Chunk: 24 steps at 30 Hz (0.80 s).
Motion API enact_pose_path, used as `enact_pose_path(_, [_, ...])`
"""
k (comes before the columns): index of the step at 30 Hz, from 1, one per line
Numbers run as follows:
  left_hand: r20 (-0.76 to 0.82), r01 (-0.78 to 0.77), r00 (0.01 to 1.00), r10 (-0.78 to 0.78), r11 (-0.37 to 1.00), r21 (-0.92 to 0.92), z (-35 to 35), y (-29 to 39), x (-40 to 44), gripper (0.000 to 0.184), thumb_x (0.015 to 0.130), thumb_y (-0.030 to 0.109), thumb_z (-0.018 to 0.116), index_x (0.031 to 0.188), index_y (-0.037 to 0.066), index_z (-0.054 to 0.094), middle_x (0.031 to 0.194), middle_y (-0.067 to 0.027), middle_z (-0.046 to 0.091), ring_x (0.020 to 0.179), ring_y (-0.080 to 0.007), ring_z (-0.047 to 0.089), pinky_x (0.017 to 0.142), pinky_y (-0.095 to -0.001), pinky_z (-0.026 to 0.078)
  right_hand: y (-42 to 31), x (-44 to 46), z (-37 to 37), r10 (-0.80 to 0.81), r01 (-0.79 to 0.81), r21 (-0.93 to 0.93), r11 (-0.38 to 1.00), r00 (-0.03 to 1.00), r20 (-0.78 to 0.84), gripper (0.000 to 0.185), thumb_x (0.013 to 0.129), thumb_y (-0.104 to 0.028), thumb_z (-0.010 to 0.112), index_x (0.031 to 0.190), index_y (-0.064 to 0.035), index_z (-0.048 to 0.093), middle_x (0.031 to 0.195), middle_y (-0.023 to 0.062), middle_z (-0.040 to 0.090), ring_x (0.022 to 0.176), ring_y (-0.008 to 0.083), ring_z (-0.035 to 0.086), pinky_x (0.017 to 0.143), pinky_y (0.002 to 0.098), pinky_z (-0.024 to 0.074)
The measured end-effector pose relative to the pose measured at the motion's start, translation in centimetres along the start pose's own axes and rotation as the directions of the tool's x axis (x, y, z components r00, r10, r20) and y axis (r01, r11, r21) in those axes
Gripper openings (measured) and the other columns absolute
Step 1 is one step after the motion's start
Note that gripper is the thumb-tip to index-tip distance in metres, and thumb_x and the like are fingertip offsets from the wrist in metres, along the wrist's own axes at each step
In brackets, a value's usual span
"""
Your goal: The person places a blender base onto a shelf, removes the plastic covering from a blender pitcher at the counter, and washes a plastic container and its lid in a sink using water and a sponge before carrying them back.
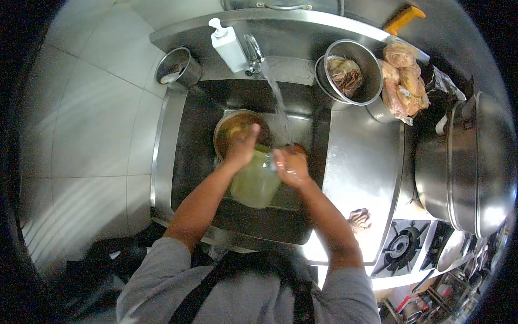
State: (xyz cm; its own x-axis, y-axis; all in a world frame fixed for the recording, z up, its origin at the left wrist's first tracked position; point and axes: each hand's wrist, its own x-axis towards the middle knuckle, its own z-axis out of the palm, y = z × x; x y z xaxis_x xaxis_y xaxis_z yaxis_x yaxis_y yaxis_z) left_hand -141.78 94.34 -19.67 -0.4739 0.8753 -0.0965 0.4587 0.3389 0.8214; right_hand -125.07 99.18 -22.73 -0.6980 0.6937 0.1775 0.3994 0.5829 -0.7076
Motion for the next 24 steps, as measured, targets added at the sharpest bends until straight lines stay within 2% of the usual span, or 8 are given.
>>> enact_pose_path(3, [0.055,0.288,0.957,-0.284,0.921,-0.260,1.5,-4.5,0.7,0.065,0.095,0.056,0.045,0.075,-0.005,0.062,0.064,-0.0196,0.061,0.064,-0.0318,0.061,0.066,-0.0466,0.044,2.0,-1.9,1.1,0.164,-0.125,0.319,0.939,0.982,-0.098,0.043,0.097,-0.038,0.040,0.080,-0.0076,0.067,0.070,0.0207,0.064,0.065,0.0401,0.064,0.065,0.0492,0.0498])
enact_pose_path(6, [-0.278,0.034,0.957,-0.081,0.985,-0.169,4.7,-7.6,1.6,0.066,0.095,0.056,0.045,0.077,-0.005,0.065,0.069,-0.0173,0.065,0.071,-0.0347,0.064,0.070,-0.0469,0.045,-0.7,-0.1,2.5,0.063,-0.048,-0.281,0.958,0.997,0.043,0.051,0.097,-0.043,0.036,0.078,-0.0081,0.068,0.074,0.0220,0.065,0.068,0.0407,0.064,0.065,0.0504,0.0495])
enact_pose_path(8, [0.044,0.045,0.998,-0.042,0.997,-0.058,2.4,-3.1,0.0,0.071,0.093,0.061,0.043,0.080,-0.005,0.067,0.074,-0.0131,0.069,0.073,-0.0330,0.065,0.072,-0.0468,0.046,-0.9,-0.6,2.0,0.123,-0.116,-0.202,0.973,0.992,0.025,0.050,0.097,-0.042,0.037,0.079,-0.0081,0.069,0.073,0.0222,0.065,0.068,0.0407,0.065,0.065,0.0500,0.0497])
enact_pose_path(11, [0.048,0.173,0.984,-0.170,0.981,-0.087,0.3,-3.1,0.8,0.075,0.091,0.067,0.041,0.069,0.000,0.065,0.065,-0.0094,0.064,0.066,-0.0283,0.062,0.068,-0.0437,0.047,1.7,-2.1,1.4,0.145,-0.139,0.111,0.984,0.988,-0.045,0.048,0.097,-0.040,0.040,0.078,-0.0057,0.068,0.071,0.0239,0.063,0.068,0.0402,0.064,0.064,0.0472,0.0489])
enact_pose_path(13, [0.180,0.390,0.921,-0.346,0.824,-0.412,0.0,-4.2,1.3,0.068,0.088,0.067,0.048,0.060,0.005,0.049,0.055,-0.0052,0.047,0.056,-0.0221,0.049,0.060,-0.0388,0.041,3.0,-3.0,1.0,0.291,-0.243,0.456,0.856,0.956,-0.037,0.047,0.097,-0.037,0.041,0.074,-0.0028,0.064,0.072,0.0233,0.062,0.067,0.0400,0.061,0.062,0.0451,0.0466])
enact_pose_path(16, [0.249,0.410,0.911,-0.328,0.770,-0.488,1.5,-6.4,0.9,0.071,0.088,0.069,0.044,0.062,0.004,0.053,0.057,-0.0076,0.050,0.057,-0.0226,0.051,0.059,-0.0398,0.040,1.7,-2.0,1.1,0.328,-0.279,0.337,0.899,0.939,-0.098,0.043,0.096,-0.032,0.044,0.071,-0.0011,0.061,0.071,0.0222,0.061,0.065,0.0391,0.059,0.060,0.0435,0.0450])
enact_pose_path(21, [0.037,-0.113,0.993,0.110,0.990,0.083,2.7,-2.0,-0.9,0.073,0.095,0.065,0.034,0.063,0.002,0.054,0.060,-0.0071,0.054,0.060,-0.0221,0.053,0.063,-0.0399,0.043,-1.5,-0.3,0.4,0.245,-0.219,0.131,0.967,0.938,-0.244,0.034,0.092,-0.028,0.052,0.069,-0.0054,0.063,0.071,0.0194,0.063,0.067,0.0376,0.062,0.060,0.0439,0.0472])
enact_pose_path(24, [0.007,-0.094,0.995,0.097,0.981,-0.170,1.6,-0.9,-0.9,0.069,0.096,0.060,0.037,0.067,0.000,0.053,0.061,-0.0059,0.051,0.061,-0.0235,0.052,0.064,-0.0406,0.044,-3.2,0.4,-1.7,-0.005,-0.015,-0.097,0.995,0.980,-0.198,0.033,0.091,-0.027,0.052,0.072,-0.0040,0.066,0.071,0.0196,0.063,0.066,0.0341,0.064,0.058,0.0423,0.0479])
